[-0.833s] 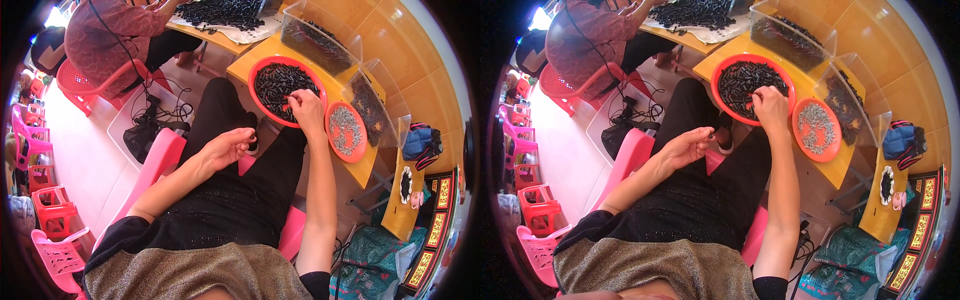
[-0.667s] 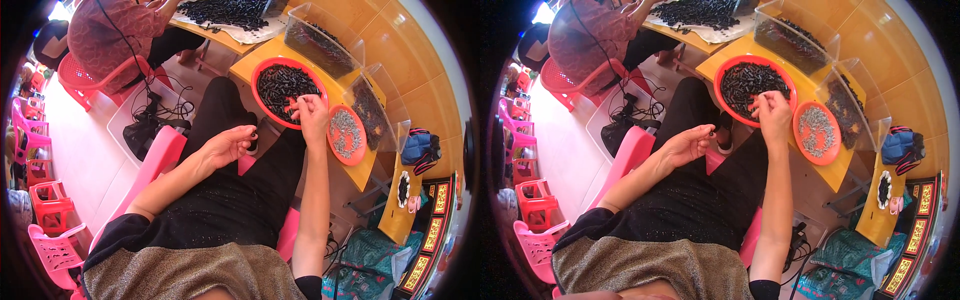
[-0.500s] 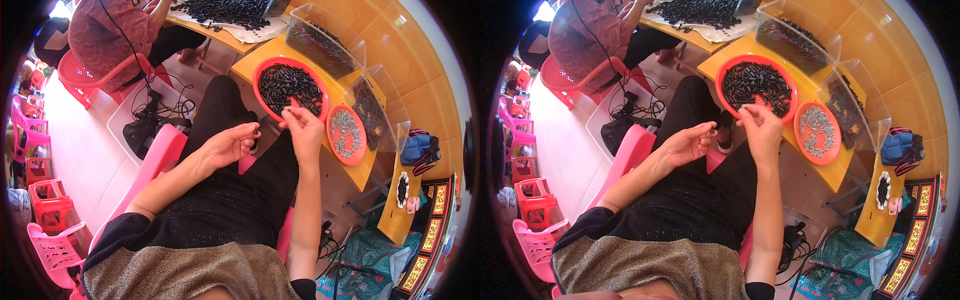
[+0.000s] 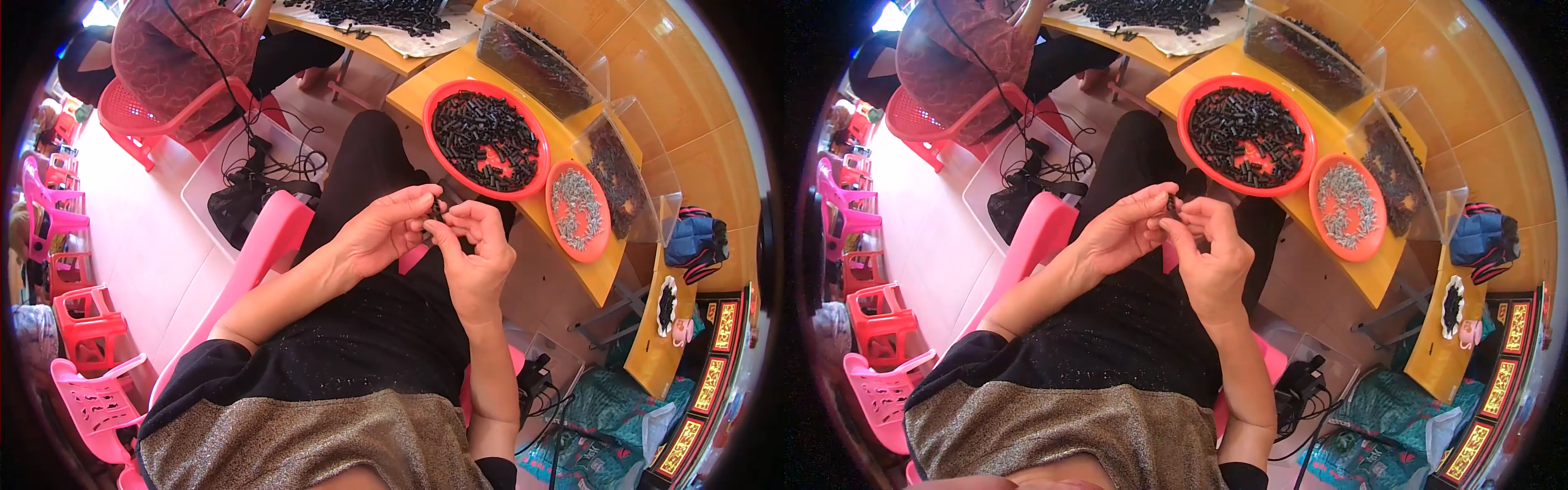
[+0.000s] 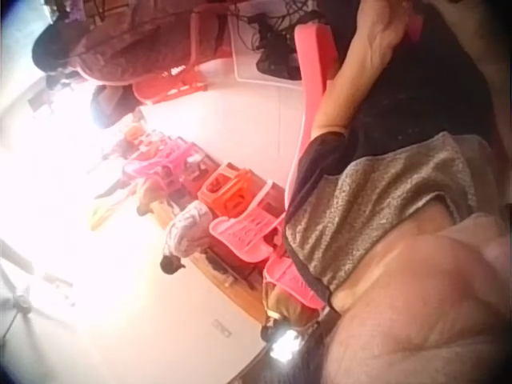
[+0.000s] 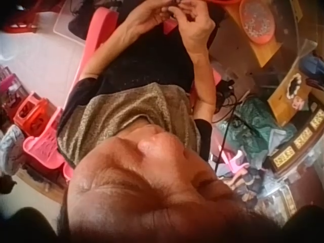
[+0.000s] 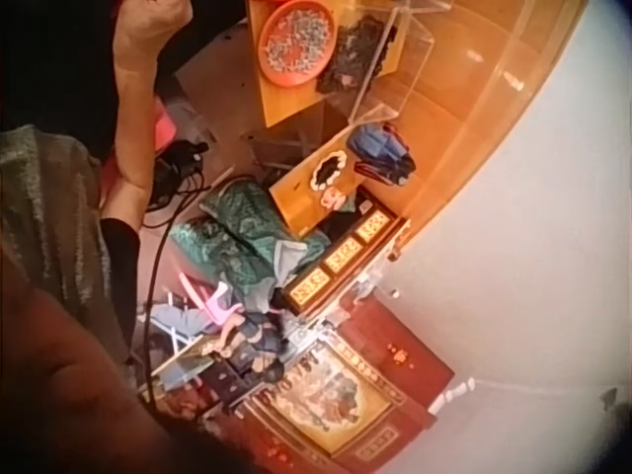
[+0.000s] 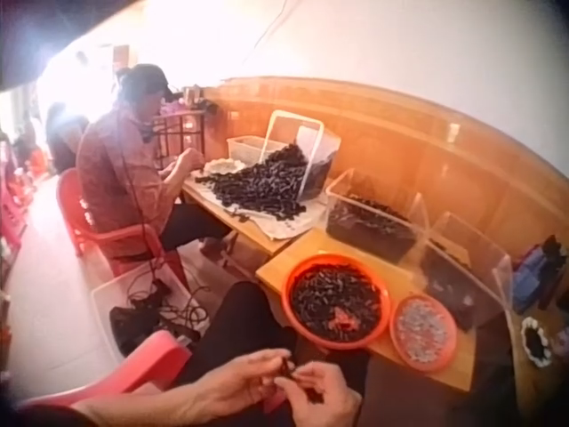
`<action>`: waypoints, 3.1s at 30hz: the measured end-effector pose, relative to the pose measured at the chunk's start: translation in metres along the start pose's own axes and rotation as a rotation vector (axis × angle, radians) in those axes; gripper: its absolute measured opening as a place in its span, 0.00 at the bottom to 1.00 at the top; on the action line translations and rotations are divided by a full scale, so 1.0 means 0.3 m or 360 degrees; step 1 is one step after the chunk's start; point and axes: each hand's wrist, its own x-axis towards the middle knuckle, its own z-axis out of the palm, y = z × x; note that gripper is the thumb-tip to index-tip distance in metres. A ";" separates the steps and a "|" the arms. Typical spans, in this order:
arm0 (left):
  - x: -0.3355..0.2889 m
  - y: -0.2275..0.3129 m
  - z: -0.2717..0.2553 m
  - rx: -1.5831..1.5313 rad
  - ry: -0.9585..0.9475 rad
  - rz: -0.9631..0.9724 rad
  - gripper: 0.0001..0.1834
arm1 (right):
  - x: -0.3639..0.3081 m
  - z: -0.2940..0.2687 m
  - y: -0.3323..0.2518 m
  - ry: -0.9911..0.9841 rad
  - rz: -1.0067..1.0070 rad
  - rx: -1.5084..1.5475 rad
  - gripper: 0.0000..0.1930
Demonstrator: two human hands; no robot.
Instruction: The person takes black plastic pieces and pins from containers on the table and assembles them together by hand.
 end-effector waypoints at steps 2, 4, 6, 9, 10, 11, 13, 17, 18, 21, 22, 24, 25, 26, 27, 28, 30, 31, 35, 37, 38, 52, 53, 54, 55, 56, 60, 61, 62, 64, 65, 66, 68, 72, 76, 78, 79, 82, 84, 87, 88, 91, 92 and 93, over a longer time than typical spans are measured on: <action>-0.002 -0.004 -0.003 0.0041 -0.0062 0.0050 0.14 | 0.000 -0.002 -0.023 0.0006 -0.0035 -0.0078 0.16; 0.000 -0.008 -0.002 0.0105 -0.0041 0.0082 0.14 | 0.002 -0.006 -0.036 0.0011 -0.0075 -0.0160 0.17; 0.000 -0.012 0.000 0.0170 -0.0021 0.0116 0.15 | 0.001 -0.010 -0.040 0.0012 -0.0106 -0.0168 0.17; -0.005 -0.023 0.016 0.0283 0.0000 0.0168 0.14 | -0.001 -0.016 -0.048 0.0001 -0.0113 -0.0172 0.17; -0.007 -0.030 0.034 0.0369 0.0093 0.0217 0.14 | -0.004 -0.017 -0.047 0.0005 -0.0111 -0.0173 0.17; -0.010 -0.035 0.044 0.0456 0.0186 0.0266 0.13 | -0.008 -0.018 -0.044 0.0020 -0.0164 -0.0218 0.18; -0.011 -0.047 0.030 0.0537 0.0126 0.0323 0.13 | -0.011 -0.019 -0.036 0.0036 -0.0220 -0.0260 0.18; -0.019 -0.062 0.038 0.0799 0.0149 0.0511 0.12 | -0.014 -0.026 -0.033 0.0039 -0.0490 -0.0607 0.20; -0.023 -0.062 0.046 0.0800 0.0148 0.0511 0.12 | -0.015 -0.028 -0.036 0.0005 -0.0511 -0.0630 0.21; -0.030 -0.062 0.067 0.0870 0.0129 0.0579 0.11 | -0.017 -0.038 -0.033 -0.0040 -0.0445 -0.0612 0.22; -0.030 -0.064 0.070 0.0907 0.0137 0.0615 0.10 | -0.017 -0.039 -0.035 -0.0039 -0.0446 -0.0612 0.22; -0.030 -0.070 0.072 0.0944 0.0145 0.0650 0.10 | -0.016 -0.039 -0.043 -0.0057 -0.0464 -0.0603 0.23; -0.029 -0.073 0.069 0.0963 0.0105 0.0732 0.10 | -0.016 -0.038 -0.044 -0.0056 -0.0465 -0.0603 0.23; -0.029 -0.075 0.069 0.0982 0.0065 0.0815 0.10 | -0.015 -0.037 -0.045 -0.0046 -0.0484 -0.0593 0.23; -0.030 -0.077 0.071 0.0983 0.0063 0.0814 0.10 | -0.015 -0.036 -0.046 -0.0034 -0.0504 -0.0585 0.24; -0.032 -0.078 0.075 0.0979 0.0075 0.0815 0.09 | -0.015 -0.034 -0.045 -0.0032 -0.0504 -0.0585 0.24; -0.033 -0.075 0.082 0.0977 0.0084 0.0816 0.09 | -0.018 -0.031 -0.039 -0.0001 -0.0521 -0.0561 0.24; -0.033 -0.072 0.084 0.0882 0.0131 0.0700 0.09 | -0.017 -0.031 -0.036 0.0001 -0.0523 -0.0561 0.24; -0.026 -0.078 0.071 0.0774 0.0156 0.0559 0.09 | -0.013 -0.030 -0.035 -0.0017 -0.0517 -0.0574 0.23; -0.027 -0.079 0.066 0.0787 0.0120 0.0578 0.09 | -0.014 -0.030 -0.037 -0.0025 -0.0506 -0.0580 0.22; -0.028 -0.079 0.064 0.0798 0.0083 0.0597 0.09 | -0.013 -0.031 -0.039 -0.0028 -0.0517 -0.0581 0.22; -0.006 -0.078 0.045 0.0455 0.0011 0.0301 0.11 | 0.002 -0.043 -0.034 -0.0003 -0.0639 -0.0634 0.21; -0.008 -0.077 0.047 0.0502 0.0006 0.0345 0.11 | 0.002 -0.042 -0.035 0.0003 -0.0656 -0.0635 0.21; -0.011 -0.075 0.048 0.0502 0.0006 0.0345 0.11 | 0.002 -0.040 -0.035 0.0007 -0.0674 -0.0638 0.21; -0.014 -0.072 0.048 0.0625 0.0008 0.0432 0.10 | -0.003 -0.040 -0.036 0.0007 -0.0675 -0.0639 0.21; -0.016 -0.068 0.049 0.0749 0.0011 0.0519 0.10 | -0.011 -0.040 -0.036 -0.0005 -0.0574 -0.0571 0.21; -0.027 -0.055 0.063 0.0931 -0.0006 0.0610 0.10 | -0.015 -0.037 -0.042 0.0004 -0.0552 -0.0530 0.22; -0.027 -0.054 0.064 0.0883 0.0005 0.0563 0.09 | -0.015 -0.037 -0.039 0.0004 -0.0553 -0.0531 0.22; -0.027 -0.053 0.064 0.0836 0.0015 0.0517 0.09 | -0.015 -0.038 -0.033 0.0008 -0.0598 -0.0543 0.22; -0.021 -0.049 0.057 0.0725 0.0021 0.0419 0.09 | -0.008 -0.043 -0.033 0.0004 -0.0649 -0.0552 0.22; -0.016 -0.048 0.049 0.0615 0.0024 0.0316 0.09 | -0.002 -0.049 -0.038 0.0005 -0.0747 -0.0641 0.21; -0.011 -0.041 0.032 0.0612 0.0027 0.0324 0.09 | 0.004 -0.054 -0.044 0.0004 -0.0846 -0.0727 0.20; 0.000 -0.024 -0.011 0.0514 -0.0131 0.0106 0.12 | 0.017 -0.080 -0.065 -0.0069 -0.0861 -0.0829 0.20; 0.008 -0.014 -0.024 0.0611 -0.0138 0.0041 0.14 | 0.032 -0.098 -0.077 -0.0191 -0.0842 -0.0914 0.21; -0.013 -0.008 0.002 0.0651 -0.0107 0.0101 0.17 | 0.022 -0.098 -0.067 -0.0272 -0.0760 -0.0906 0.24; -0.017 -0.008 -0.004 0.0638 -0.0086 0.0087 0.17 | 0.015 -0.093 -0.062 -0.0309 -0.0688 -0.0850 0.24; -0.016 -0.010 -0.006 0.0669 -0.0100 0.0065 0.15 | 0.016 -0.092 -0.060 -0.0309 -0.0689 -0.0850 0.24; -0.021 0.002 -0.015 0.0772 -0.0133 -0.0051 0.13 | 0.019 -0.095 -0.051 -0.0279 -0.0806 -0.0932 0.24; -0.025 0.008 -0.021 0.0844 -0.0155 -0.0142 0.12 | 0.017 -0.095 -0.041 -0.0309 -0.0830 -0.0973 0.24; -0.019 0.001 -0.040 0.0939 -0.0142 -0.0165 0.14 | 0.016 -0.092 -0.045 -0.0308 -0.0884 -0.1017 0.23; -0.014 -0.001 -0.054 0.0996 -0.0118 -0.0152 0.14 | 0.017 -0.089 -0.045 -0.0302 -0.0895 -0.1025 0.23; -0.015 -0.003 -0.053 0.1076 -0.0101 -0.0124 0.15 | 0.017 -0.078 -0.030 -0.0311 -0.0960 -0.1263 0.22; -0.018 -0.001 -0.049 0.1108 -0.0104 -0.0120 0.15 | 0.014 -0.084 -0.034 -0.0375 -0.0883 -0.1327 0.22; -0.022 0.000 -0.044 0.1141 -0.0107 -0.0119 0.15 | 0.009 -0.089 -0.041 -0.0436 -0.0801 -0.1390 0.23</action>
